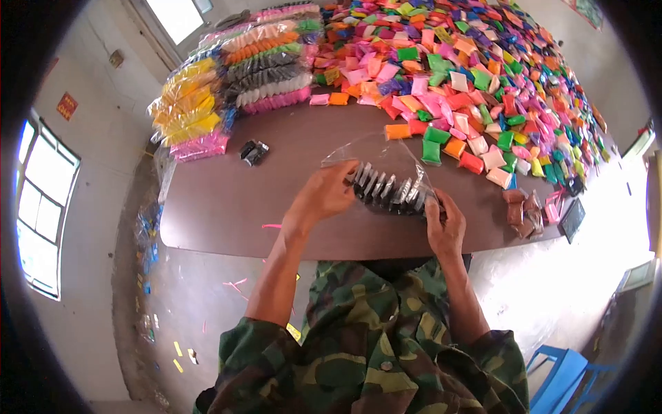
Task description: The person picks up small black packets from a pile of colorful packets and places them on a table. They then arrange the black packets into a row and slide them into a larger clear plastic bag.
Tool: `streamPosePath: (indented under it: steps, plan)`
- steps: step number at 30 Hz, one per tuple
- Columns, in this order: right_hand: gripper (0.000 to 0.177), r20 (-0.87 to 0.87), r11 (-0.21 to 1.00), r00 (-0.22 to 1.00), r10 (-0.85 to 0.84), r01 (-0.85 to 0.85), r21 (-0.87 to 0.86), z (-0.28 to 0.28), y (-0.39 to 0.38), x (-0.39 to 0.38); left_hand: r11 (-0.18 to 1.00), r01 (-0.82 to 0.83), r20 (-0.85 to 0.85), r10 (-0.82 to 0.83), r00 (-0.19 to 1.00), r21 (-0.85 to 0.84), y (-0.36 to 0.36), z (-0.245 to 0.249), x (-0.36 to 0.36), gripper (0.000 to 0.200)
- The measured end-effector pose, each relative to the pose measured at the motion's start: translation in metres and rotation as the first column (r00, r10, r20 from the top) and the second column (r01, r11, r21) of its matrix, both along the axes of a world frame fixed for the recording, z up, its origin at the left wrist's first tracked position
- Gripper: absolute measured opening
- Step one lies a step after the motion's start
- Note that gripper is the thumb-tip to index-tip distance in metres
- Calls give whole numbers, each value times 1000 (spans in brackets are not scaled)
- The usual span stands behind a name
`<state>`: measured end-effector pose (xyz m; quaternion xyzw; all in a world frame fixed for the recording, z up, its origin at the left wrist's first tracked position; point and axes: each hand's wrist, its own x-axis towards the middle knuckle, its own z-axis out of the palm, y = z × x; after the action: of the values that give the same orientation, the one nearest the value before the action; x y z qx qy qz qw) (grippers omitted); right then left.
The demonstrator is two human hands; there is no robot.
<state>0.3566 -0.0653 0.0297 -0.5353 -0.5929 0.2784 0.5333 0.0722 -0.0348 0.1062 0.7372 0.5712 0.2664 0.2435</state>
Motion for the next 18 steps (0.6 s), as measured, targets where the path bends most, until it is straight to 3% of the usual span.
streamPosePath:
  steps: [3,6,12,18]
  plan:
    - [30,52,1000,999,-6,4,30,-1,2,1,989,-14,-203,43,978,145,4,-24,1,53]
    - [29,40,1000,999,7,-8,10,9,-1,0,968,22,-134,12,991,250,9,-36,2,50]
    - [29,56,999,998,-9,7,36,4,0,0,988,-4,-97,19,995,152,1,-37,1,49]
    - [31,49,1000,999,-11,12,-15,10,-2,-2,970,-80,-198,127,972,230,-6,-36,9,47]
